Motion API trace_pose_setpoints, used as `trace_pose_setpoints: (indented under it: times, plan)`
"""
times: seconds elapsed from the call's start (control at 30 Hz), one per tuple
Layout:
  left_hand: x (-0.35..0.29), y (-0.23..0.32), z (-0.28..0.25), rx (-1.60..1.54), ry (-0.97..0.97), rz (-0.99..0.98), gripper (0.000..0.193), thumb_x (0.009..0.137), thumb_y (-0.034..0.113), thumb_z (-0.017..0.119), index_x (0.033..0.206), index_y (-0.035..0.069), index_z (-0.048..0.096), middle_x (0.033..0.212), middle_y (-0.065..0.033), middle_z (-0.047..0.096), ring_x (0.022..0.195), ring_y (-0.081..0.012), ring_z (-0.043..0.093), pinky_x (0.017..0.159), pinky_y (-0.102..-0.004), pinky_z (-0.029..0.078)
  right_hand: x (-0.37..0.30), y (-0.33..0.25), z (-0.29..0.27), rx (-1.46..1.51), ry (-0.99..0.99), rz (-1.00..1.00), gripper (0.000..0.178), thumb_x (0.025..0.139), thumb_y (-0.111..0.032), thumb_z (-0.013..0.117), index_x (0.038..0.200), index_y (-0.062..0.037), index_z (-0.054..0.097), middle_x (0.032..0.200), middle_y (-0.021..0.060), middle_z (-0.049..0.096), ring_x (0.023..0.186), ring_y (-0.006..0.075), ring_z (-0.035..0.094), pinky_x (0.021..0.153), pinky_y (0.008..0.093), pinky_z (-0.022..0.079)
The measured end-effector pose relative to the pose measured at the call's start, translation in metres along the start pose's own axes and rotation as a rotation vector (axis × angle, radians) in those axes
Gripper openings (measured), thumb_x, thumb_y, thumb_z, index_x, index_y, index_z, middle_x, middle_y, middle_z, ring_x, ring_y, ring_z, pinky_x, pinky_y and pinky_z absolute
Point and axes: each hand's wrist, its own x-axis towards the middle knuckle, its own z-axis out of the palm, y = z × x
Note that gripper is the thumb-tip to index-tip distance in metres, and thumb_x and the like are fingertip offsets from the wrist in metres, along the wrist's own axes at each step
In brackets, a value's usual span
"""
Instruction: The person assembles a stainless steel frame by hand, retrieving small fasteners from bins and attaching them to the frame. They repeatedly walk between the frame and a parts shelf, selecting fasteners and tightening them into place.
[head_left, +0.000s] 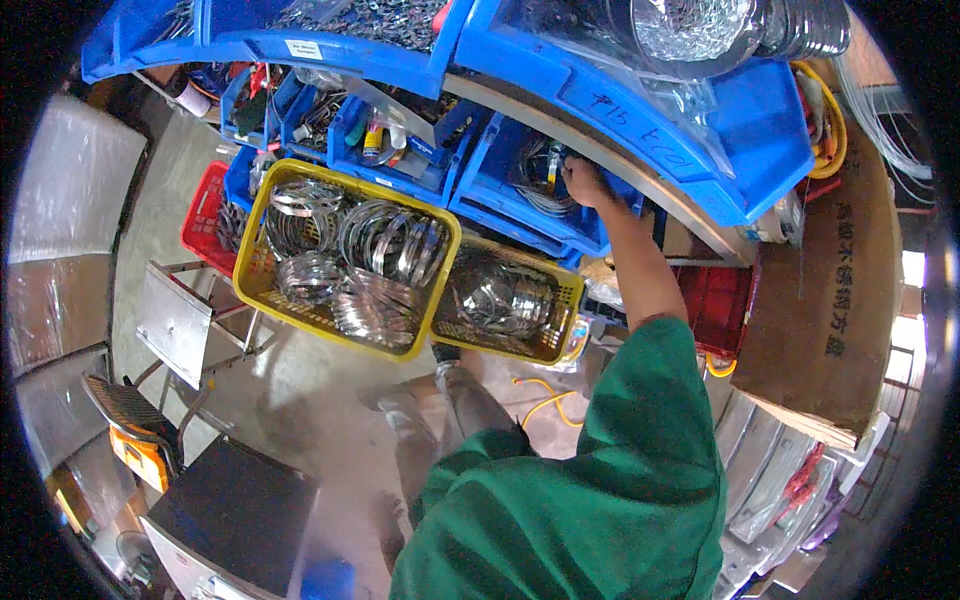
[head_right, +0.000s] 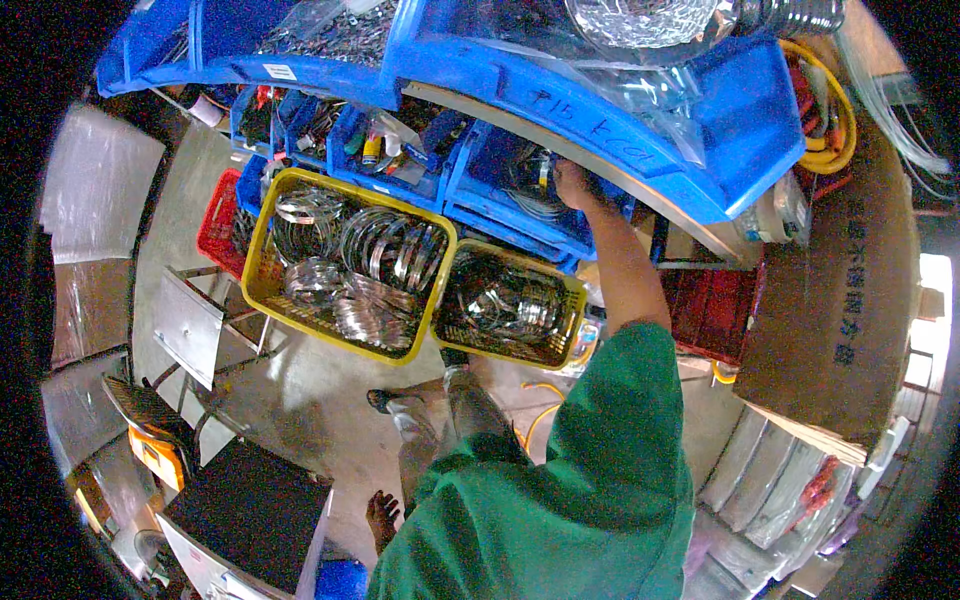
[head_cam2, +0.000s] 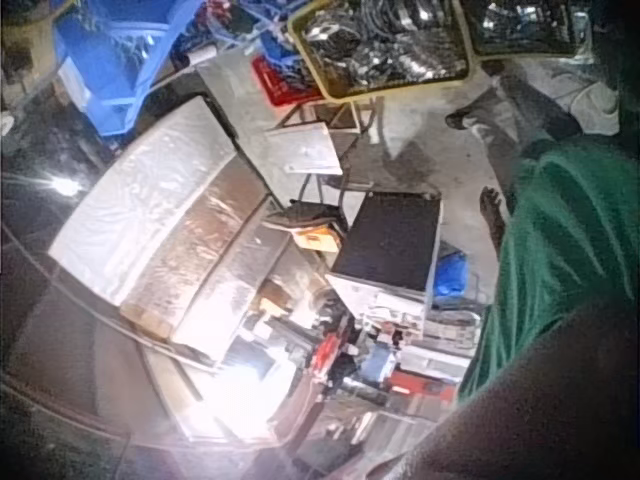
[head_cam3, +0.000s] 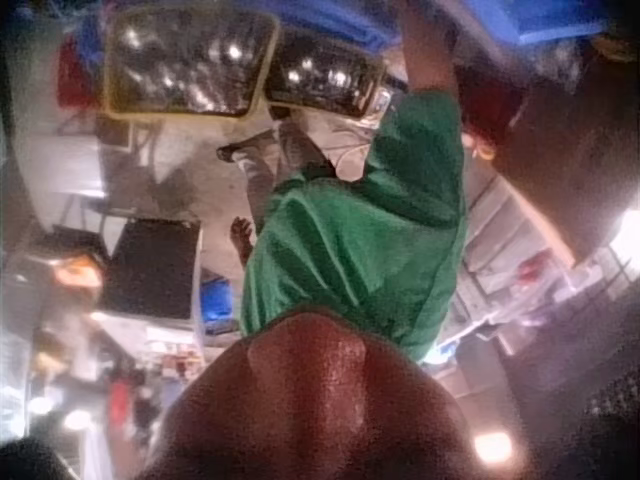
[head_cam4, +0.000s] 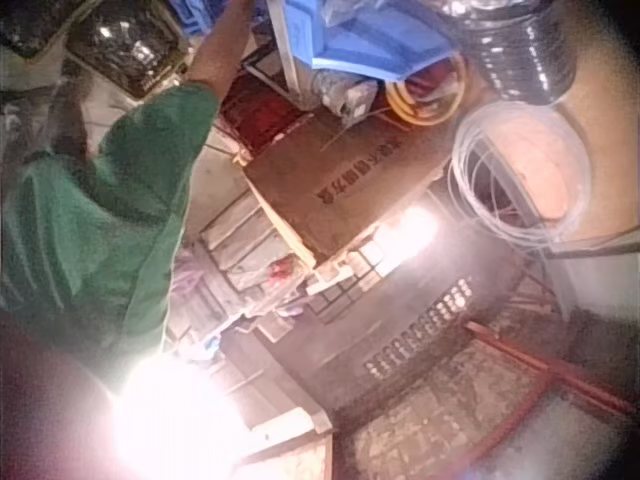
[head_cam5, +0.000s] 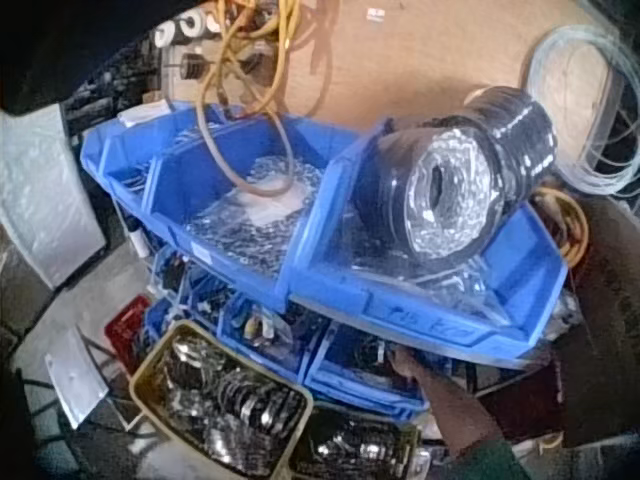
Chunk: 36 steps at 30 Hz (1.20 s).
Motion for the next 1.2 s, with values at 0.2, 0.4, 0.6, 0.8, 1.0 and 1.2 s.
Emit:
trace_pose_setpoints:
  times: [0.2, 0.4, 0.6, 0.8, 1.0, 1.2]
  plan:
    - [0.016, -0.001, -0.016, -0.02, 0.012, 0.084, 0.041, 0.094, 0.041, 0.06, 0.125, 0.013, 0.057, 0.107, -0.0112, 0.068, 0.085, -0.0237, 0.068, 0.064, -0.0348, 0.052, -0.019, -0.018, -0.002, 0.192, 0.28, -0.092, 0.022, 0.094, -0.019, 0.057, 0.09, 0.0029, 0.058, 0.085, 0.0256, 0.061, 0.081, 0.0426, 0.06, 0.073, 0.0465, 0.046]
    - [0.004, 0.009, -0.011, 0.017, 0.047, -0.033, 0.042, 0.098, 0.029, 0.051, 0.135, 0.011, 0.049, 0.115, -0.0096, 0.064, 0.094, -0.0217, 0.063, 0.074, -0.0339, 0.051, -0.009, -0.04, -0.013, 0.248, 0.119, -0.011, 0.031, 0.097, -0.029, 0.054, 0.094, 0.0005, 0.062, 0.081, 0.0269, 0.061, 0.081, 0.0434, 0.062, 0.073, 0.0504, 0.046]
    - [-0.011, 0.023, 0.004, 0.092, 0.089, -0.025, 0.042, 0.096, 0.028, 0.052, 0.134, 0.012, 0.051, 0.114, -0.0067, 0.064, 0.094, -0.0202, 0.062, 0.076, -0.0321, 0.049, 0.011, -0.047, -0.003, 0.59, 0.038, 0.239, 0.034, 0.098, -0.033, 0.051, 0.097, -0.0022, 0.066, 0.085, 0.0122, 0.067, 0.084, 0.0268, 0.065, 0.081, 0.0386, 0.047]
    - [-0.018, 0.026, 0.01, 0.071, 0.055, -0.03, 0.043, 0.095, 0.027, 0.057, 0.134, 0.011, 0.05, 0.109, -0.0066, 0.064, 0.091, -0.0188, 0.062, 0.074, -0.0308, 0.049, 0.005, -0.05, -0.001, 1.552, 0.167, 0.422, 0.021, 0.101, -0.026, 0.048, 0.095, -0.009, 0.058, 0.077, 0.0024, 0.053, 0.071, 0.0186, 0.052, 0.079, 0.037, 0.045]
    - [-0.02, 0.027, 0.012, -0.006, -0.007, 0.011, 0.04, 0.096, 0.027, 0.056, 0.132, 0.01, 0.052, 0.108, -0.0067, 0.064, 0.092, -0.0189, 0.061, 0.074, -0.0307, 0.049, 0.017, -0.037, -0.013, 2.029, 0.299, 0.388, 0.015, 0.1, -0.025, 0.051, 0.091, -0.0128, 0.055, 0.074, -0.0003, 0.049, 0.066, 0.0161, 0.044, 0.068, 0.0368, 0.042]
    - [-0.002, 0.027, 0.027, 0.055, 0.024, 0.08, 0.043, 0.092, 0.039, 0.064, 0.123, 0.011, 0.058, 0.106, -0.0114, 0.067, 0.086, -0.0235, 0.066, 0.068, -0.0349, 0.05, -0.033, -0.077, -0.021, 2.329, 0.327, 0.627, 0.025, 0.101, -0.029, 0.047, 0.098, -0.0067, 0.059, 0.075, 0.0034, 0.055, 0.064, 0.0174, 0.046, 0.067, 0.0365, 0.044]
